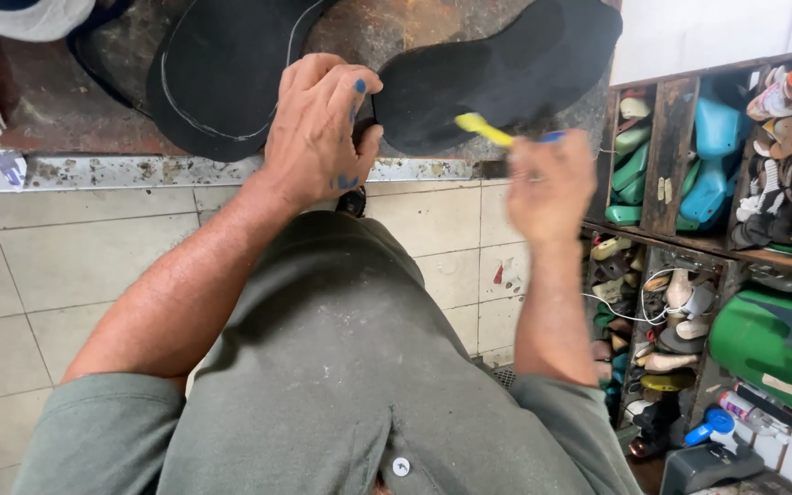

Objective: The person cleans a black shoe insole on a workbench using a toothbrush and a liquid from a jar. They repeatedly dip the toothbrush into the jar and scrub the insole's surface. The person also briefly picks up a shoe from the floor and places it on the workbench.

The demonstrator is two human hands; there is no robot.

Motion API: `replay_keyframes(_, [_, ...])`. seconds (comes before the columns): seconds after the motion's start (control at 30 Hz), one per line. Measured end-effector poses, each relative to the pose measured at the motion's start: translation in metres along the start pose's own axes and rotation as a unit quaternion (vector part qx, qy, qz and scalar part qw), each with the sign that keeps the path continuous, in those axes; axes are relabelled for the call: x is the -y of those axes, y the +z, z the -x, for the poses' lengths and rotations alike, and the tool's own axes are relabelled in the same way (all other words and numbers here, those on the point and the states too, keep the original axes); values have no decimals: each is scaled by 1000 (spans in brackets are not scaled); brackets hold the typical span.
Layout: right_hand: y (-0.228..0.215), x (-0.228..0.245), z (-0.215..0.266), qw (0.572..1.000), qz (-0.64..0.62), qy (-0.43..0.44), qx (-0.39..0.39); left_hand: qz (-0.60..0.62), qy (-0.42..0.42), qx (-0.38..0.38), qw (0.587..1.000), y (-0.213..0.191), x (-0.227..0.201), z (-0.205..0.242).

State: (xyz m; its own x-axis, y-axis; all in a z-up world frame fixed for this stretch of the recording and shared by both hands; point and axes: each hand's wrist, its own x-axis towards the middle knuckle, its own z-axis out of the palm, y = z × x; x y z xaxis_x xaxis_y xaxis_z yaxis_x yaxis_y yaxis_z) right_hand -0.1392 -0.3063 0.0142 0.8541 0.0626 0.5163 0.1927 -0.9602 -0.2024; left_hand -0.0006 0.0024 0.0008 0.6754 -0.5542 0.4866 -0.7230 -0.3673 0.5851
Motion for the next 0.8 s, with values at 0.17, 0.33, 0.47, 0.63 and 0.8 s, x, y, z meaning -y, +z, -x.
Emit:
replay_keyframes(0.17, [6, 28, 8, 996, -81, 6, 40, 2, 1, -1, 1000, -1, -1, -1])
replay_keyframes(0.33, [5, -2, 12, 996, -7, 88, 23, -3, 2, -3, 1000, 0, -1, 1])
replay_keyframes(0.47, [22, 40, 9, 999, -52, 10, 3, -9, 6, 3, 1000, -1, -1, 0])
replay_keyframes(0.63, [-3, -21, 27, 995, 13, 99, 25, -7, 3, 0, 1000, 0, 0, -1])
replay_keyframes(0.8, [11, 75, 4, 996, -83, 21, 41, -8, 0, 10, 1000, 0, 0, -1])
